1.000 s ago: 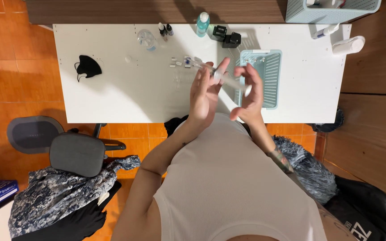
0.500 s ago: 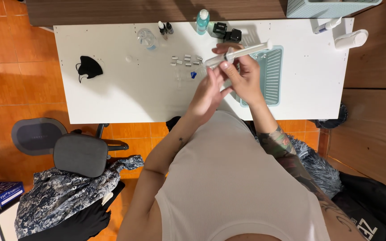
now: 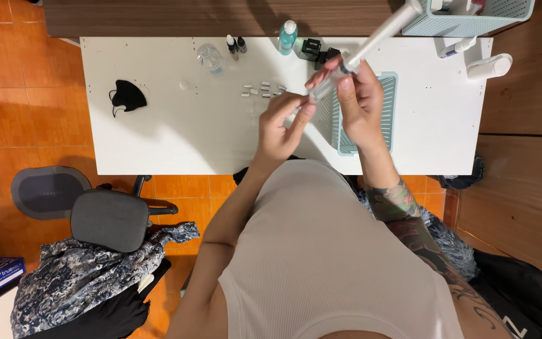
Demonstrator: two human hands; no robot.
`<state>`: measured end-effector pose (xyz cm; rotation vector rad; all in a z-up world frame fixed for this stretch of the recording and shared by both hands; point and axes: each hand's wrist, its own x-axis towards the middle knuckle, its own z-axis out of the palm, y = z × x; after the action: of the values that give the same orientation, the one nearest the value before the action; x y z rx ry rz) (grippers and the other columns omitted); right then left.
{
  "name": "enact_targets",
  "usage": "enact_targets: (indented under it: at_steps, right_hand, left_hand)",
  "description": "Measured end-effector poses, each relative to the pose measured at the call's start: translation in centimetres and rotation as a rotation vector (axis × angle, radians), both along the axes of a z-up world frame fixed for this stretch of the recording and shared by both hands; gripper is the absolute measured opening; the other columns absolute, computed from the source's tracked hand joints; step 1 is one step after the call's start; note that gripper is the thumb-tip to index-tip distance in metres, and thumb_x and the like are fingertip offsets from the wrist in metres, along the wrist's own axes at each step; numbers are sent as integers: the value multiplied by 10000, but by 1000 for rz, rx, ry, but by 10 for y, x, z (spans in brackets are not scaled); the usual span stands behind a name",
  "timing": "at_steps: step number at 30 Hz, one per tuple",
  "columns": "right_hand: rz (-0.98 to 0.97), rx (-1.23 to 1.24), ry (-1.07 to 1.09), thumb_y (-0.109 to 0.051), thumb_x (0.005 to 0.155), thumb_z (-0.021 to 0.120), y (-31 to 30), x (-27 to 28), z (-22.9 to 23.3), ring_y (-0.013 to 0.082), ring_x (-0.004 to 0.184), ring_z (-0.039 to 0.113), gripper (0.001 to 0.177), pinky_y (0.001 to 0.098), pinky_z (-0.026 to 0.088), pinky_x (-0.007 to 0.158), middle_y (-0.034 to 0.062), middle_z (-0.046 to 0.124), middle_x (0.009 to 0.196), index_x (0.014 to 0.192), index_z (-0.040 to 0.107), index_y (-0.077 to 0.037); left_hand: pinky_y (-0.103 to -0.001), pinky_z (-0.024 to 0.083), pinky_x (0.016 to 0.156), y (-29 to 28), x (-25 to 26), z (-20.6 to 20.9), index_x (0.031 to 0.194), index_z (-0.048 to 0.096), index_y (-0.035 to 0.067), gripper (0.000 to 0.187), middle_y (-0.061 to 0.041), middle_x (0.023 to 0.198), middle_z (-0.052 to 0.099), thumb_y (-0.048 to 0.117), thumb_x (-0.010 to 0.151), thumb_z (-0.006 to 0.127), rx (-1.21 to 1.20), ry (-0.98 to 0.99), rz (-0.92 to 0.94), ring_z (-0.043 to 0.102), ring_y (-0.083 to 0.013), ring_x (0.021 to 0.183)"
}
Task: Filling small perfume vials with liquid using a syringe and tube assembly.
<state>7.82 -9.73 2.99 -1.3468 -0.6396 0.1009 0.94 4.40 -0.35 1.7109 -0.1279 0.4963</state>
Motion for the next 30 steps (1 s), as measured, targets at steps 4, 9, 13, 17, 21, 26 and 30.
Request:
enact_targets:
  at_steps: [4,9,13,17,21,26,30]
  right_hand:
    - [84,93,34,-331,1175,439,-8,-2,-11,330,1074,690,279,501,569,1068,142,659,1075,1287,488,-80]
    - [34,291,-64,-238,1119,367,-11,-6,-26,361,842,629,312,435,499,769,235,584,831,1153,446,62]
    - [8,310,-123,-246,1113,354,-12,-12,-24,358,787,621,316,467,488,781,209,568,802,1112,444,57]
    - [-28,324,-129,-250,1119,323,-11,-17,-24,321,730,603,308,479,472,800,169,543,775,1110,434,37]
    - [-15,336,-115,-269,1116,300,-14,-18,-27,295,667,573,297,486,453,772,146,500,745,1100,404,9]
    - [-70,303,-101,-300,1122,316,-13,-28,-10,254,678,567,290,465,470,796,96,499,741,1083,413,-30]
    - [-60,319,-65,-309,1124,314,-15,-34,-4,223,665,529,289,427,469,766,76,469,726,1074,406,-40]
  left_hand:
    - [-296,467,878,-11,-2,1,1075,726,67,267,-26,882,662,220,1085,508,18,29,-40,592,-190,874]
    - [-337,535,720,-27,-3,-6,1071,660,21,119,-99,771,577,57,1056,548,-184,-139,-69,546,-180,664]
    - [-319,518,616,-32,-8,-6,1091,651,8,100,-103,746,557,28,1052,561,-223,-124,-70,482,-150,606]
    - [-305,507,642,-32,-7,6,1023,689,55,111,-66,718,551,40,1038,580,-106,-149,-38,509,-196,596]
    - [-300,488,671,-34,-7,8,998,698,80,121,-40,698,545,49,1034,586,-84,-168,-46,477,-203,587]
    - [-288,471,637,-42,-8,-3,973,703,60,136,-46,646,504,25,1025,583,-150,-234,-72,443,-180,545]
    - [-275,459,632,-46,-10,-10,949,714,51,137,-30,626,500,9,1005,595,-207,-268,-100,401,-169,533]
